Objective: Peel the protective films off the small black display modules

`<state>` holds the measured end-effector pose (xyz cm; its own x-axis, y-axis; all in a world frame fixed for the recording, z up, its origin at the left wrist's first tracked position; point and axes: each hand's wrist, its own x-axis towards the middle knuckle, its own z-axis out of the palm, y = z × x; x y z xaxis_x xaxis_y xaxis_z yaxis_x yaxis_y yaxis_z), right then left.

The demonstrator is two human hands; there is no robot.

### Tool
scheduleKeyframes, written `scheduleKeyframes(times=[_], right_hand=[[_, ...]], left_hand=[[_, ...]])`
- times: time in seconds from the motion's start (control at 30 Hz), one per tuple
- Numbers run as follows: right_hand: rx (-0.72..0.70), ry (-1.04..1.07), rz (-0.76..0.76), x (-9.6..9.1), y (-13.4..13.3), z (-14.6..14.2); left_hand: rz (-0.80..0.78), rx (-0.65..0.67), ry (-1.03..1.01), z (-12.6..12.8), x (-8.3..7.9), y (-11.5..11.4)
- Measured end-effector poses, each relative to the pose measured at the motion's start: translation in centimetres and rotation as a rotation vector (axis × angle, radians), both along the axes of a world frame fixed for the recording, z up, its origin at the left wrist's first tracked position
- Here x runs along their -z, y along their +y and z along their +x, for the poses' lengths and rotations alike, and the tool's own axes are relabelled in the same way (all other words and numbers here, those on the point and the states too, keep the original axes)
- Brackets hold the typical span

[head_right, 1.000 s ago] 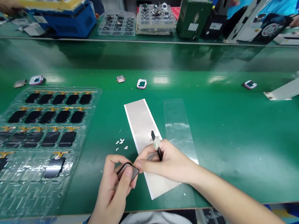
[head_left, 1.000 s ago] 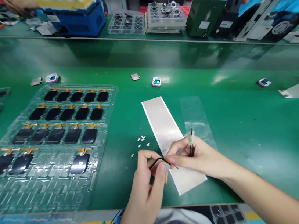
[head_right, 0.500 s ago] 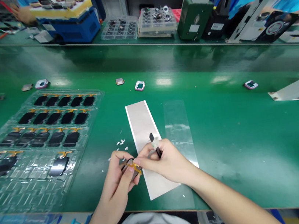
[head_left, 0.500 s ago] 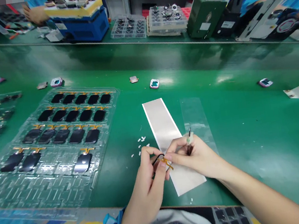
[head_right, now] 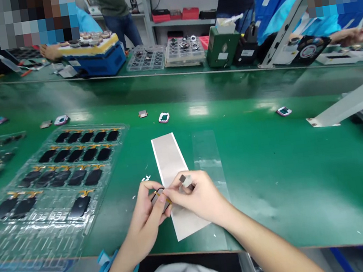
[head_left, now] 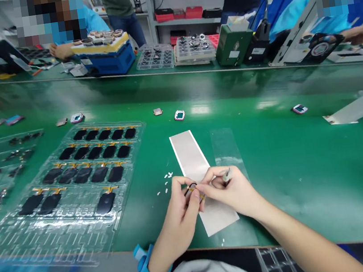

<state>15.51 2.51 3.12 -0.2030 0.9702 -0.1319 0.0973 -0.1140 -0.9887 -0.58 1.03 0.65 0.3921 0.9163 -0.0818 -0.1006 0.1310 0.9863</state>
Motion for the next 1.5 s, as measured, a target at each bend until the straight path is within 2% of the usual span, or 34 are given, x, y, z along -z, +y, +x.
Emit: scheduleKeyframes(times=[0.2, 0.33, 0.4, 0.47, 0.57, 0.67, 0.73, 1.07, 1.23, 1.43, 1.5], right_hand=[[-0.007, 0.001, 0.054, -0.6, 0.6, 1.0], [0.173, -0.055, 0.285, -0.9, 0.0, 2.3], [0.227, -0.1, 0.326, -0.4, -1.0, 2.4], [0.225, -0.114, 0.263, 0.7, -2.0, 2.1], [0.222, -0.029, 0.144, 2.9, -3.1, 1.1], [0.271, 0.037, 0.112, 4.5, -3.3, 0.3], [0.285, 0.037, 0.105, 4.8, -3.1, 0.1], [0.304, 0.073, 0.067, 4.2, -2.7, -0.2], [0.324, 0.144, 0.052, 3.3, -2.9, 0.1], [0.573, 0.254, 0.116, 2.2, -3.4, 0.8], [0.568, 0.197, 0.087, 2.3, -3.5, 0.6]], left_hand=[[0.067, 0.031, 0.089, 0.0, 0.0, 0.5], [0.127, -0.003, 0.22, 0.0, 0.3, 0.7], [0.157, -0.028, 0.305, 0.1, 0.3, 0.8], [0.182, -0.04, 0.379, 0.1, 0.4, 0.8], [0.217, -0.052, 0.456, 0.2, 0.3, 0.9], [0.246, -0.062, 0.508, 0.2, 0.1, 1.0], [0.255, -0.064, 0.531, 0.2, 0.0, 1.1], [0.267, -0.058, 0.57, 0.0, -0.3, 1.2], [0.248, -0.044, 0.565, -0.2, -0.3, 1.1], [0.201, -0.094, 0.474, -0.1, -0.1, 1.2], [0.196, -0.126, 0.449, -0.2, -0.2, 0.9]])
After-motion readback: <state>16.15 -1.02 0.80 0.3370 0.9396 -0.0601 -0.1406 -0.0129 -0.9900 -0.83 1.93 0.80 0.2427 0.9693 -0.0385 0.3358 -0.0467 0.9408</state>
